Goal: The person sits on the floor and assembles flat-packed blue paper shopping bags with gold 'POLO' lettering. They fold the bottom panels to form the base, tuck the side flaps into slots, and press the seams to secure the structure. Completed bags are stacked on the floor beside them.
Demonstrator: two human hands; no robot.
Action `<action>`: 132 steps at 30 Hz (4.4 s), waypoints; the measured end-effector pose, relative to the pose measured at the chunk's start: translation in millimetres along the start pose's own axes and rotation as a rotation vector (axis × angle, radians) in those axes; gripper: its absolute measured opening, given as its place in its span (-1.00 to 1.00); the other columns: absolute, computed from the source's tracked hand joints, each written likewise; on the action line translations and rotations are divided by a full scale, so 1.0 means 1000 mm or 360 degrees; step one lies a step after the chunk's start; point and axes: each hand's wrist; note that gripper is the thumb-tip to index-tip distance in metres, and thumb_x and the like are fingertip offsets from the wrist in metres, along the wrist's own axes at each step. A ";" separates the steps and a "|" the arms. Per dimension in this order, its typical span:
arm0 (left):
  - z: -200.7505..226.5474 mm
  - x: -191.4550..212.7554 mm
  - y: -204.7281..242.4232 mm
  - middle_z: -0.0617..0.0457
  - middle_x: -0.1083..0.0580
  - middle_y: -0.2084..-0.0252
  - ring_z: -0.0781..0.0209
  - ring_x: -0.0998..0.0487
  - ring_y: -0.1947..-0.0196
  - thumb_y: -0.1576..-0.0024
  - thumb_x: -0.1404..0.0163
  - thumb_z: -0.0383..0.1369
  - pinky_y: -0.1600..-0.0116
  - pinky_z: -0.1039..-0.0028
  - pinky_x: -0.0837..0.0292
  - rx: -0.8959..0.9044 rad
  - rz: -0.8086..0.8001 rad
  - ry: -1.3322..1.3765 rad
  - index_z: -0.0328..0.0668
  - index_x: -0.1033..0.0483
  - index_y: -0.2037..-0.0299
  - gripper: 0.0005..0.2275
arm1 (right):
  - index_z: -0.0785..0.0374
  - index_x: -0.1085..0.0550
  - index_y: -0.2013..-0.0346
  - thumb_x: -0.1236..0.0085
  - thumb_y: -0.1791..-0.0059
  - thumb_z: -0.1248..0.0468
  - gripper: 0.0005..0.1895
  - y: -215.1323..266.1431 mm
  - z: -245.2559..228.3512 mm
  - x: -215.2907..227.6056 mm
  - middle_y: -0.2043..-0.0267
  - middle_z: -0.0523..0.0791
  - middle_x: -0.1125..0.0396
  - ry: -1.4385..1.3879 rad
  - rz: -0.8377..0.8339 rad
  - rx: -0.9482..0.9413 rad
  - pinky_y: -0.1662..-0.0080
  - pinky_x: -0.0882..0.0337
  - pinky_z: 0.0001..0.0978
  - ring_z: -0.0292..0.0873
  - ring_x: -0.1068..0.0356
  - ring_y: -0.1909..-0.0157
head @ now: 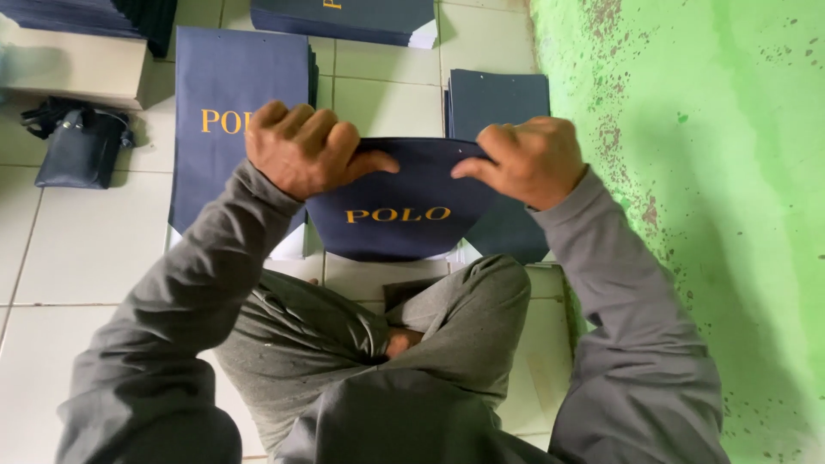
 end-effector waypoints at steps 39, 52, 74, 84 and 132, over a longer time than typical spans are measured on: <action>0.122 -0.013 0.283 -0.05 -0.55 0.41 -0.23 -0.60 0.24 -0.17 -0.14 -0.05 0.10 -0.05 -0.50 0.2218 -0.1185 0.0686 0.06 -0.42 0.24 -0.76 | 0.32 -0.49 -0.06 -0.31 0.00 0.07 -0.53 0.214 -0.189 -0.141 -0.01 0.16 -0.45 -0.1491 -0.0284 -0.2417 0.02 -0.51 0.11 0.12 -0.43 -0.10; 0.014 0.005 0.280 -0.47 -0.26 -0.36 -0.42 -0.23 -0.36 0.03 -0.22 -0.37 -0.43 -0.15 -0.14 0.2406 -0.0940 0.1269 -0.29 -0.11 -0.45 -0.21 | 0.33 -0.42 -0.05 -0.17 -0.09 0.26 -0.72 0.111 -0.187 -0.232 0.02 0.09 -0.37 -0.1433 0.0030 -0.2376 -0.10 -0.40 -0.04 -0.09 -0.34 -0.07; -0.109 0.039 0.464 -0.07 -0.42 -0.03 -0.18 -0.52 -0.08 -0.13 -0.16 -0.30 -0.18 0.05 -0.50 0.2719 -0.1583 -0.0029 0.24 -0.38 -0.31 -0.51 | 0.02 -0.39 -0.28 -0.31 0.11 0.06 -0.34 0.066 -0.290 -0.453 0.19 -0.10 -0.51 -0.1242 -0.1141 -0.2267 0.11 -0.57 -0.16 -0.01 -0.57 0.18; -0.108 0.010 0.467 0.27 -0.18 -0.43 0.01 -0.24 -0.36 -0.25 -0.02 -0.25 -0.34 -0.06 -0.16 0.2724 -0.1843 0.0023 0.43 -0.15 -0.46 -0.45 | 0.08 -0.11 -0.50 -0.20 0.02 0.03 -0.15 0.052 -0.313 -0.426 -0.36 0.15 -0.21 -0.1201 -0.1273 -0.2129 -0.30 -0.34 0.05 0.19 -0.29 -0.33; 0.124 -0.089 0.361 -0.25 -0.58 0.02 -0.23 -0.57 -0.07 0.09 -0.27 -0.36 -0.17 0.05 -0.49 0.1613 -0.1083 0.1025 -0.24 -0.62 -0.02 -0.58 | 0.26 -0.48 -0.17 -0.31 0.05 0.19 -0.49 0.233 -0.266 -0.169 -0.09 0.16 -0.42 -0.1204 -0.0691 -0.2017 0.12 -0.63 -0.09 0.27 -0.45 -0.04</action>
Point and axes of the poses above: each hand's wrist, its own y-axis away from the middle knuckle, its own x-axis out of the back of the hand, z = x × y
